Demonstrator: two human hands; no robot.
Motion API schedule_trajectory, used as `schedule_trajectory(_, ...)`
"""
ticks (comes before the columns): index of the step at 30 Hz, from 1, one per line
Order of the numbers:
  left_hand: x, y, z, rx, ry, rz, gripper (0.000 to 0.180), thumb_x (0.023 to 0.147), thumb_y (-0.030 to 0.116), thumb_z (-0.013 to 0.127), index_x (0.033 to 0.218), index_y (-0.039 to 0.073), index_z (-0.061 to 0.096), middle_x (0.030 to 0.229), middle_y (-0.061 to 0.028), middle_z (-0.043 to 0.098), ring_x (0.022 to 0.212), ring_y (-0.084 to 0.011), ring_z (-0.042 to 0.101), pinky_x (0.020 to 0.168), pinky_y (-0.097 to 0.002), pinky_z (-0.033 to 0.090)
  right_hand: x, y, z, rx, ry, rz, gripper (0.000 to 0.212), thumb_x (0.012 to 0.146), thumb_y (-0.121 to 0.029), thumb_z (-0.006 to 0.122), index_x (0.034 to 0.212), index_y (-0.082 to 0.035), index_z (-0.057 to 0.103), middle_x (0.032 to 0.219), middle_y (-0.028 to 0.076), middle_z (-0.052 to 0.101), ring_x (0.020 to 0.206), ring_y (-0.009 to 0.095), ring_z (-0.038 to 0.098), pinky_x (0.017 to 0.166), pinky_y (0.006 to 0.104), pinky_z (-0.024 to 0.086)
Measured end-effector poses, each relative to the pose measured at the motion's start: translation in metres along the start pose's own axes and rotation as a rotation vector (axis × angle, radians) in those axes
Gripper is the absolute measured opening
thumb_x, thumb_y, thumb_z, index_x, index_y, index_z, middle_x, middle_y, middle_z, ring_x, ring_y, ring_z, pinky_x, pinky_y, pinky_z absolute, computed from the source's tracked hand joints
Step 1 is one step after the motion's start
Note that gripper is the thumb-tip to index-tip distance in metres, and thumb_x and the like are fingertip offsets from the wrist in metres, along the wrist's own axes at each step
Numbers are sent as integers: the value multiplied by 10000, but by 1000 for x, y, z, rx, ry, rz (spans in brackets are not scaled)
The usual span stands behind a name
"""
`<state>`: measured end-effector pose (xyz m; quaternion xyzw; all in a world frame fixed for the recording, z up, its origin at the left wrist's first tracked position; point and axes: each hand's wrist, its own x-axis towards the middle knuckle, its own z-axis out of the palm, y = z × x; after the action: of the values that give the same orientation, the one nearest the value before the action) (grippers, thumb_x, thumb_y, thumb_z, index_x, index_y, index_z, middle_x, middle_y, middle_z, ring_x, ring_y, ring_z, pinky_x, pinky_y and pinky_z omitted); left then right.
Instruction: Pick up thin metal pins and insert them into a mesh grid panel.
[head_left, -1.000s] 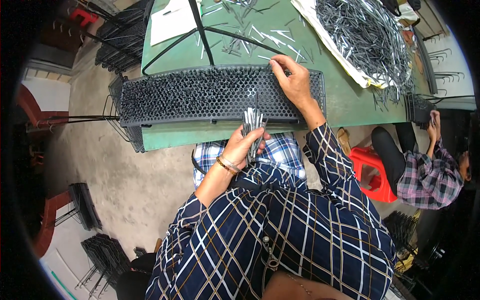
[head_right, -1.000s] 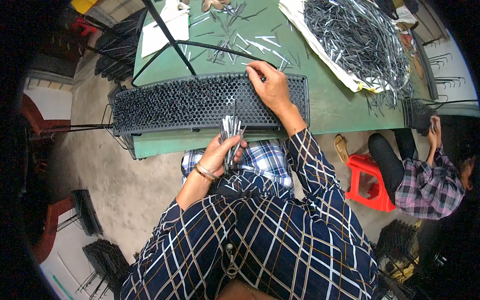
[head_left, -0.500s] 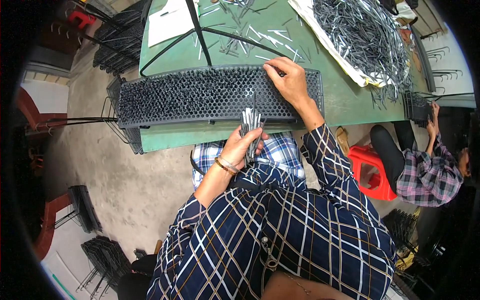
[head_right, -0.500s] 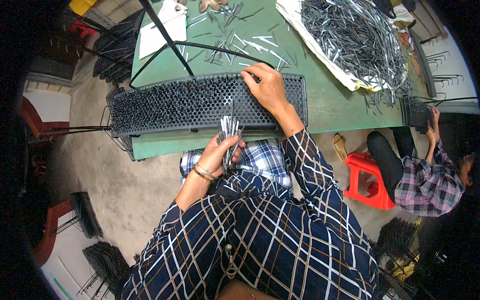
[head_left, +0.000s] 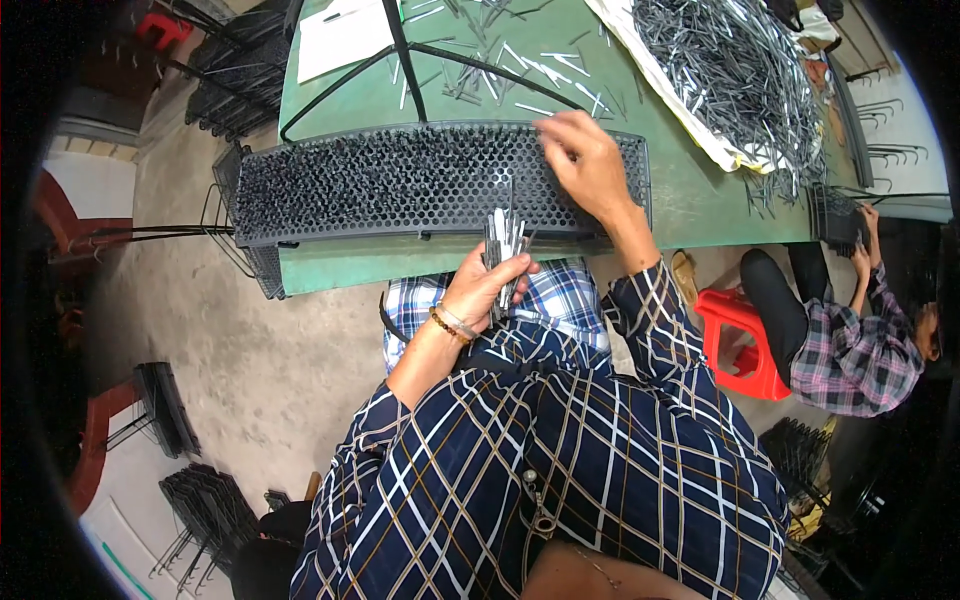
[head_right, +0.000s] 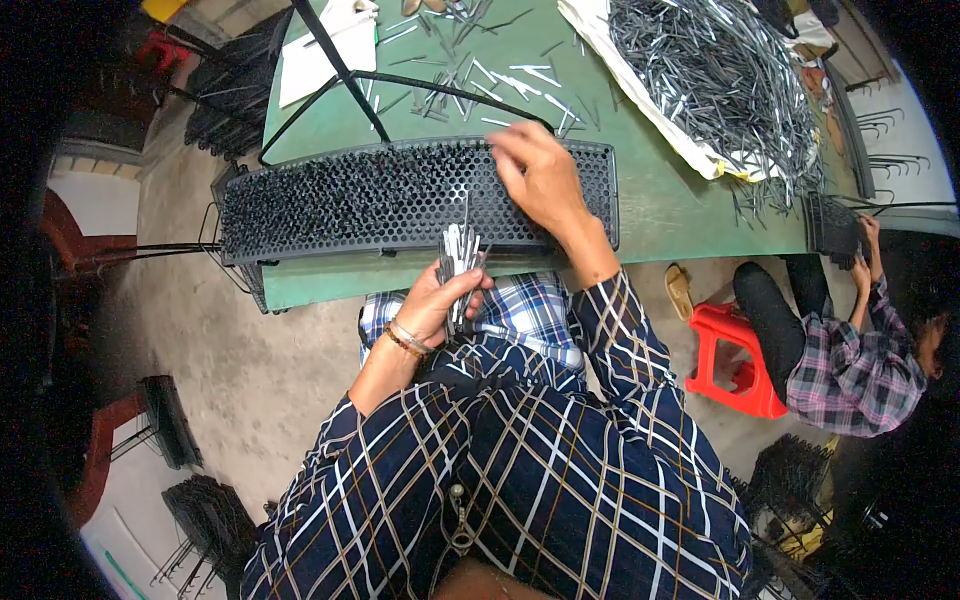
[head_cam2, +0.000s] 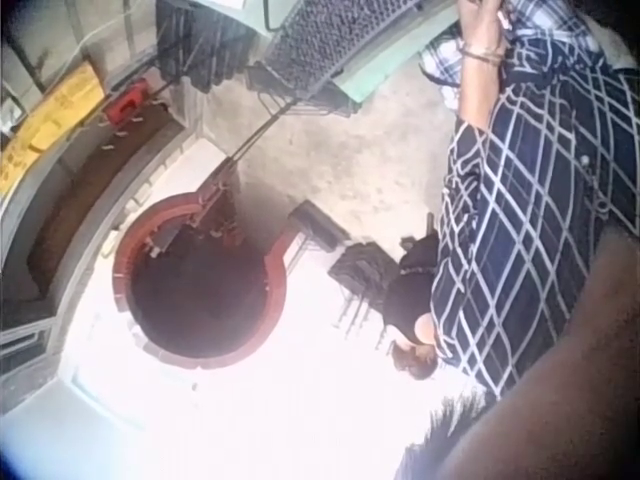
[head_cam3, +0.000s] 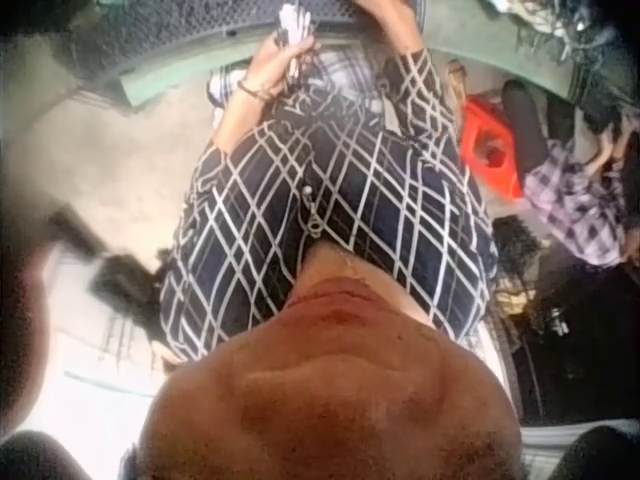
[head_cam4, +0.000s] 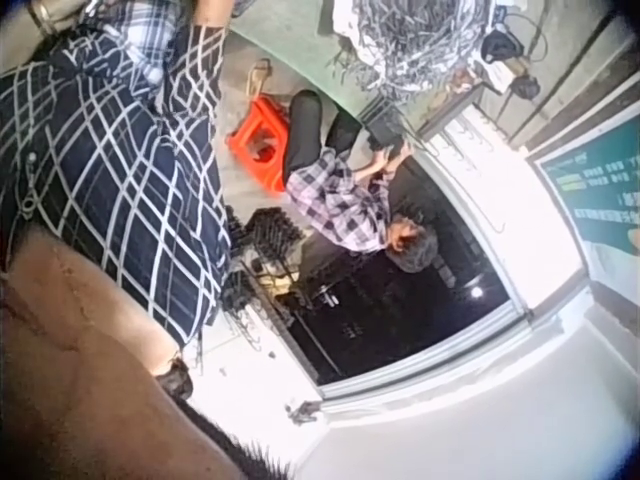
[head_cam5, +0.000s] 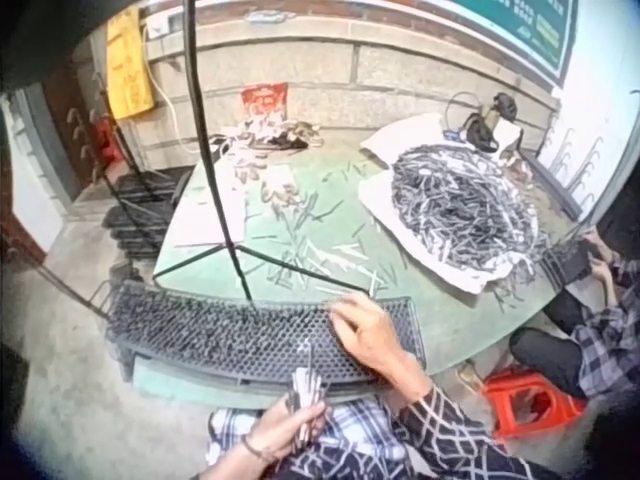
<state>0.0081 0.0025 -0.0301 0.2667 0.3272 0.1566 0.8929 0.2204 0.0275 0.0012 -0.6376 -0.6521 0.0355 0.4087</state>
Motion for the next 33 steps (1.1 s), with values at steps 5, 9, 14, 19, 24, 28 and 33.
schedule_trajectory(5,-4,4,-4,-5,10,6,220,854,125,627,1020,57,499,854,-87,627,641,-97,558,538,-218,468,-23,-26,2,84,-397,-274,246,739,-15,557,968,-49,638,1075,100,566,990,283,554,851,372,447)
schedule_trajectory(9,-8,8,-6,19,6,14,227,857,125,622,1041,58,508,855,-83,625,638,-97,553,548,-223,468,-26,-23,-3,14,-380,-290,179,747,-74,631,925,-57,640,1094,92,569,945,285,547,792,382,437)
schedule_trajectory(14,-8,7,-4,25,-28,6,222,871,146,606,1052,45,525,853,-73,620,641,-97,542,549,-221,459,-8,-20,-29,-160,-343,-241,112,764,-126,644,873,-103,663,1048,44,591,929,253,521,831,371,387)
schedule_trajectory(19,-2,9,4,25,11,3,200,884,156,587,1032,23,566,882,-69,633,662,-83,559,567,-206,484,16,-7,-38,-238,-368,-165,118,789,-104,624,890,-50,652,915,82,583,844,280,553,736,377,432)
schedule_trajectory(24,-1,8,5,39,33,-17,164,864,133,615,962,2,600,861,-61,640,685,-81,582,583,-201,502,34,0,-24,-238,-404,-155,132,800,-65,597,913,-9,633,841,126,541,763,338,567,664,403,460)
schedule_trajectory(28,-1,5,-5,3,17,-25,146,849,99,628,948,-4,601,865,-66,640,705,-98,602,600,-215,527,47,-4,-12,-287,-540,-243,86,795,-38,563,846,10,613,848,151,538,763,350,571,667,417,457)
schedule_trajectory(33,3,2,3,-23,3,-48,142,852,88,619,961,1,592,904,-85,636,768,-138,624,650,-266,562,56,-14,-24,-439,-610,-227,53,772,-13,542,766,22,582,853,165,546,786,353,579,673,428,461)
